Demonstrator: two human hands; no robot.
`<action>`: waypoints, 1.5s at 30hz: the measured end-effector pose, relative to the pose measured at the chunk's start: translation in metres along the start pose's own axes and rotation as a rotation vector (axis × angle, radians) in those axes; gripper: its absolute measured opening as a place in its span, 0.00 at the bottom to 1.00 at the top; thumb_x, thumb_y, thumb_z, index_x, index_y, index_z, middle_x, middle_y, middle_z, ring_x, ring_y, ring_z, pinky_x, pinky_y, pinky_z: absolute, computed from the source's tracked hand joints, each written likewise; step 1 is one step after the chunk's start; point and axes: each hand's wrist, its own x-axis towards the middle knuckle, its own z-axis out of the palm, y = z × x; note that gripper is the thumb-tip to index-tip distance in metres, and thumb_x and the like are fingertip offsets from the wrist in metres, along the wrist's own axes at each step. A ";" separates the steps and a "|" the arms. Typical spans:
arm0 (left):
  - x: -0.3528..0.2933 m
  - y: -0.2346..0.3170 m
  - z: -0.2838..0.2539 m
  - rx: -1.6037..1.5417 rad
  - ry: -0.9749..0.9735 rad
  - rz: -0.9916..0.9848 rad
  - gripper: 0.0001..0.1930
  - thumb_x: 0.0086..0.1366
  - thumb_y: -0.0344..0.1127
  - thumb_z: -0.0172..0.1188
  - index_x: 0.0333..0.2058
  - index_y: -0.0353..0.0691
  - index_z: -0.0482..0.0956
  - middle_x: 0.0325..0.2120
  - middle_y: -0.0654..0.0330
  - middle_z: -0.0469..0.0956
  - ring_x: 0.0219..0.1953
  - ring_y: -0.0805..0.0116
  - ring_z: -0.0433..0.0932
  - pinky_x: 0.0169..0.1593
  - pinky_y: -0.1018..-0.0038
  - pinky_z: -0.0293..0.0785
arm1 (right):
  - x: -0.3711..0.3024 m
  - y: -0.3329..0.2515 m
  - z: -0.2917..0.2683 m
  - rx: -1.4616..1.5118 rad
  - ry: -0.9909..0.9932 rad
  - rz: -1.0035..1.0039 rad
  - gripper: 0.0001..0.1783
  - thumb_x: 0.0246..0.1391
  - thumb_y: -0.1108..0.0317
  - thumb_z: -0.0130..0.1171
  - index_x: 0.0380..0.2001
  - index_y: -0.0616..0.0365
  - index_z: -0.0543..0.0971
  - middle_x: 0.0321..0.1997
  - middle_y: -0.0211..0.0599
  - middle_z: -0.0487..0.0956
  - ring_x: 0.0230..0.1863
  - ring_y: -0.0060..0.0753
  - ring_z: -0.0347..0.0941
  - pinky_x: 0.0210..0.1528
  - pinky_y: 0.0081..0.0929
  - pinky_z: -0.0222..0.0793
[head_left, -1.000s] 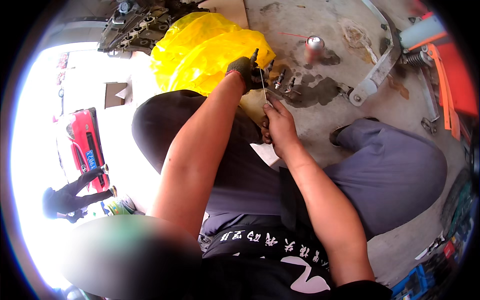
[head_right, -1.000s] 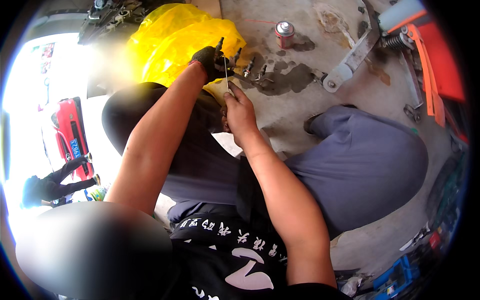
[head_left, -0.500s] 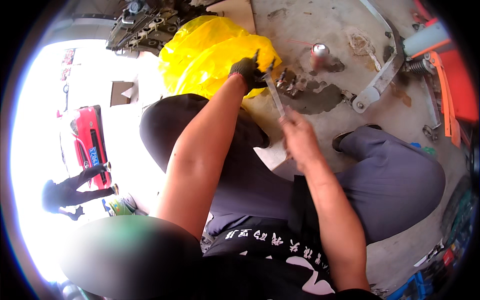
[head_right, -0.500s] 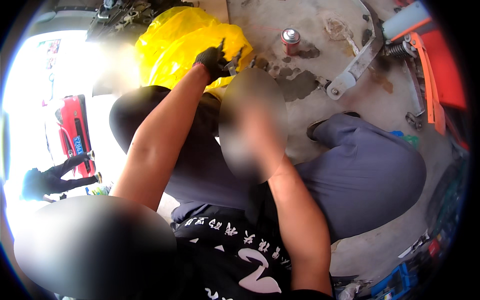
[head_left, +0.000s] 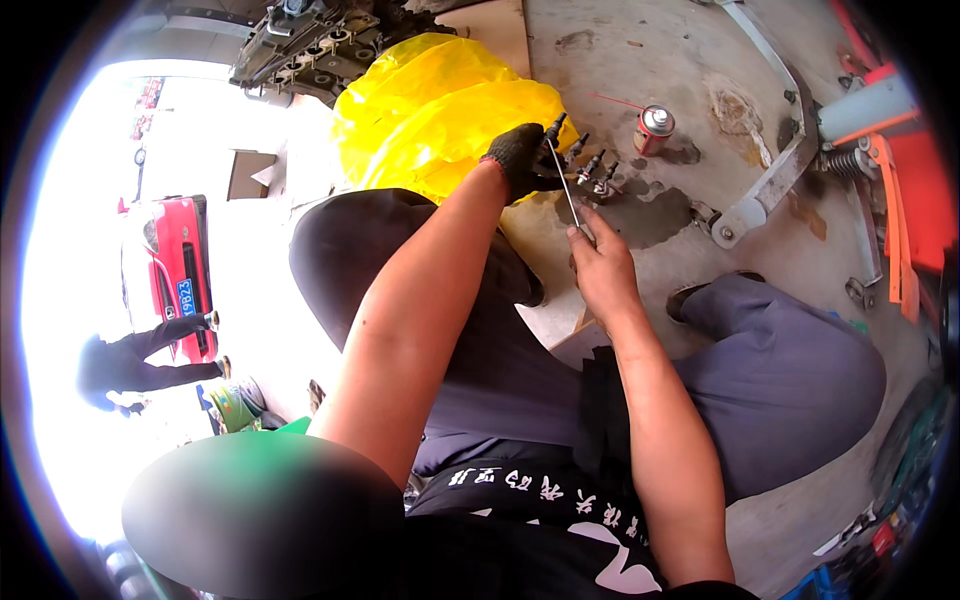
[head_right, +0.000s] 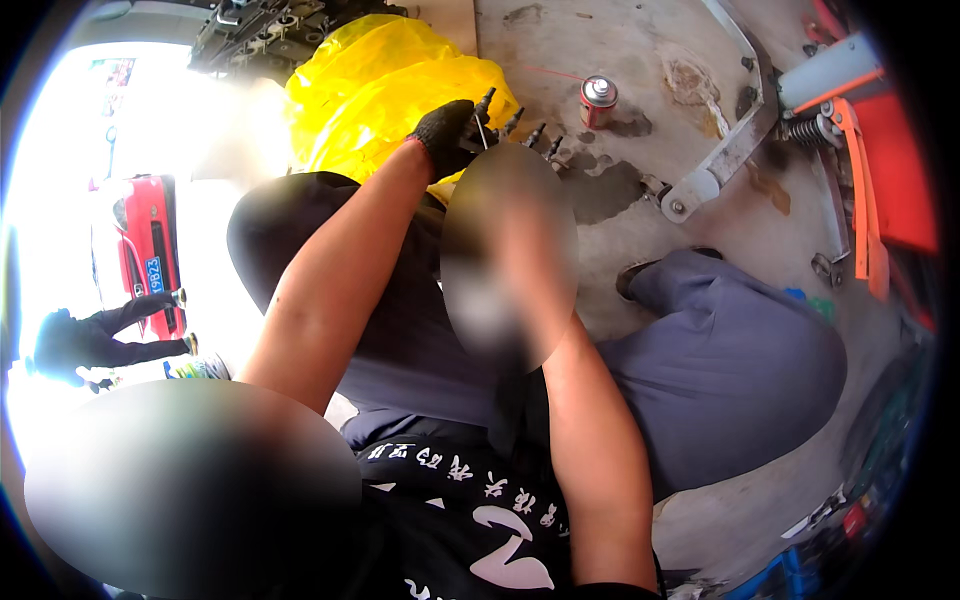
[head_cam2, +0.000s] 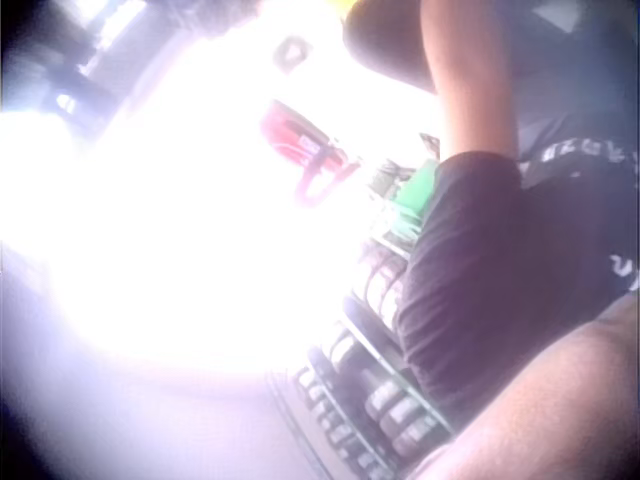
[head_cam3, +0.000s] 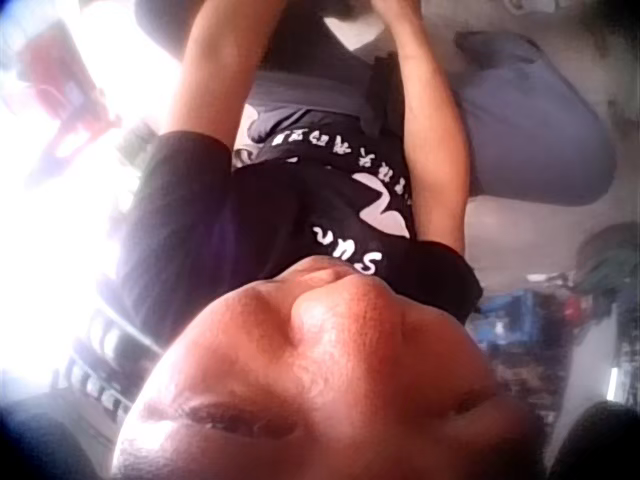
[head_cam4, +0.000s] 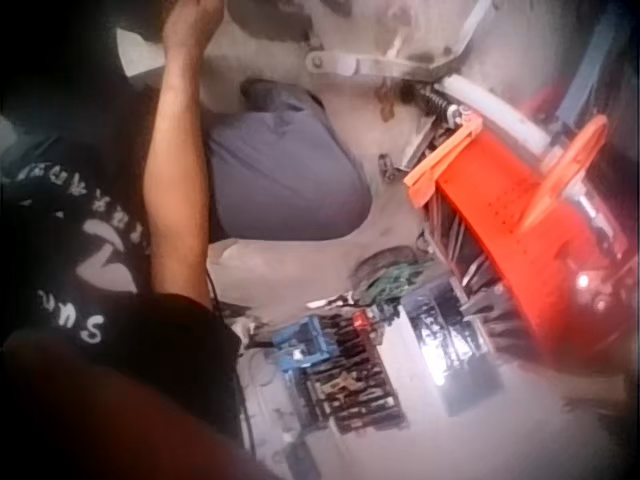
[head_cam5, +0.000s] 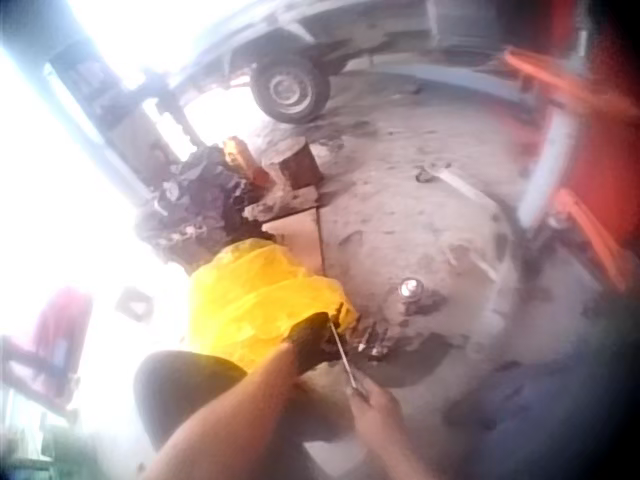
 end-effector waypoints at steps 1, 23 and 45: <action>-0.001 0.037 0.018 0.147 -0.026 0.024 0.04 0.69 0.33 0.53 0.35 0.42 0.72 0.30 0.58 0.75 0.35 0.64 0.77 0.39 0.66 0.76 | 0.003 0.006 -0.010 -0.057 0.054 -0.031 0.24 0.67 0.66 0.55 0.65 0.54 0.73 0.23 0.21 0.70 0.23 0.14 0.61 0.26 0.20 0.60; -0.017 0.096 0.006 -0.752 0.191 -0.491 0.20 0.72 0.53 0.50 0.42 0.39 0.76 0.29 0.55 0.75 0.34 0.57 0.78 0.39 0.55 0.78 | 0.006 0.015 0.002 -0.447 0.221 -0.318 0.25 0.61 0.61 0.59 0.62 0.40 0.76 0.35 0.50 0.84 0.37 0.54 0.82 0.42 0.43 0.75; 0.044 -0.009 0.003 0.663 -0.201 -0.063 0.16 0.66 0.52 0.57 0.38 0.45 0.77 0.32 0.55 0.82 0.35 0.54 0.82 0.43 0.58 0.78 | -0.016 -0.020 -0.016 -1.033 0.103 -0.169 0.28 0.62 0.64 0.58 0.65 0.34 0.73 0.44 0.47 0.84 0.43 0.52 0.81 0.45 0.44 0.76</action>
